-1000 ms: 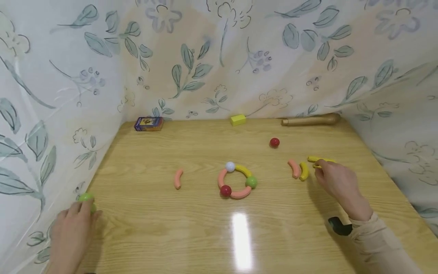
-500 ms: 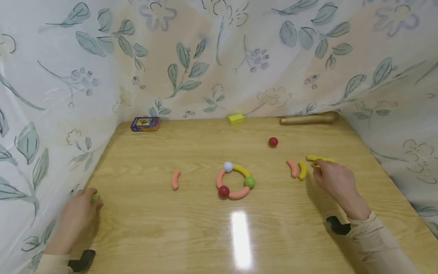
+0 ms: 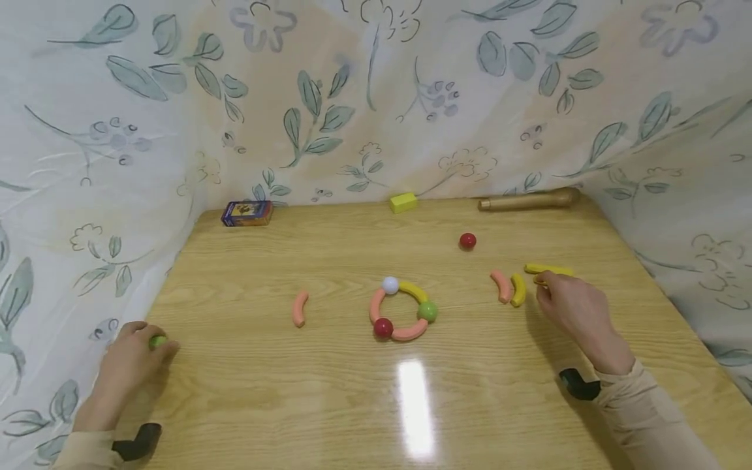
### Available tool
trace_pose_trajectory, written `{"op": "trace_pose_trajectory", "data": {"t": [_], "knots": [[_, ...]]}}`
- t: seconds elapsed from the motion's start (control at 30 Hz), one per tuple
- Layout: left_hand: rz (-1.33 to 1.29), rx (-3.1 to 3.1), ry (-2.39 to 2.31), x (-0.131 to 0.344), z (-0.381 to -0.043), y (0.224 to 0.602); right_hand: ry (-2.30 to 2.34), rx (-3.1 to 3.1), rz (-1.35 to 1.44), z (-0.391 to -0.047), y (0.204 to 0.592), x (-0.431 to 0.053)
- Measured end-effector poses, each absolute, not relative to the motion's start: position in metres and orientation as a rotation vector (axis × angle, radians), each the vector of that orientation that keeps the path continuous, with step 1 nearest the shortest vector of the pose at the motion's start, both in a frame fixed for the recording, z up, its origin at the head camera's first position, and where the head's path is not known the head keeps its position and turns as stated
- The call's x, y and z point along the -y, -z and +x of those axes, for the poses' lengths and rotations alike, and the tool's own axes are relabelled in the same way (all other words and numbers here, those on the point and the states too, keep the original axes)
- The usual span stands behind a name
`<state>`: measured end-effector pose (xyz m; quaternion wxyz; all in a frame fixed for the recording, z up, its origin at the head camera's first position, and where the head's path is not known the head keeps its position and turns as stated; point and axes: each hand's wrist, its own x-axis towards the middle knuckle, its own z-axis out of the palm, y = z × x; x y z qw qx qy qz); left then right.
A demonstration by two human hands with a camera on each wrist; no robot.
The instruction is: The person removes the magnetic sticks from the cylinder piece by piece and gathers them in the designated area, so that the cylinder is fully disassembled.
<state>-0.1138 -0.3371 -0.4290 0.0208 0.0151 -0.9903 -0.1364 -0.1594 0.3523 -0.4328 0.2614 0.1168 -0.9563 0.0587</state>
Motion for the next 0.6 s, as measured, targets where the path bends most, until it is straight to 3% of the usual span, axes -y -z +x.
{"op": "trace_pose_trajectory", "data": {"t": [0.2, 0.4, 0.6], "knots": [[-0.170, 3.125, 0.568, 0.296, -0.158, 0.420, -0.148, 2.577, 0.324, -0.158, 0.431, -0.354], [-0.366, 3.172, 0.724, 0.217, -0.234, 0.421, -0.137, 2.565, 0.372, -0.153, 0.427, -0.348], [-0.502, 3.168, 0.717, 0.134, -0.280, 0.422, -0.204, 2.674, 0.364, -0.145, 0.423, -0.329]]}}
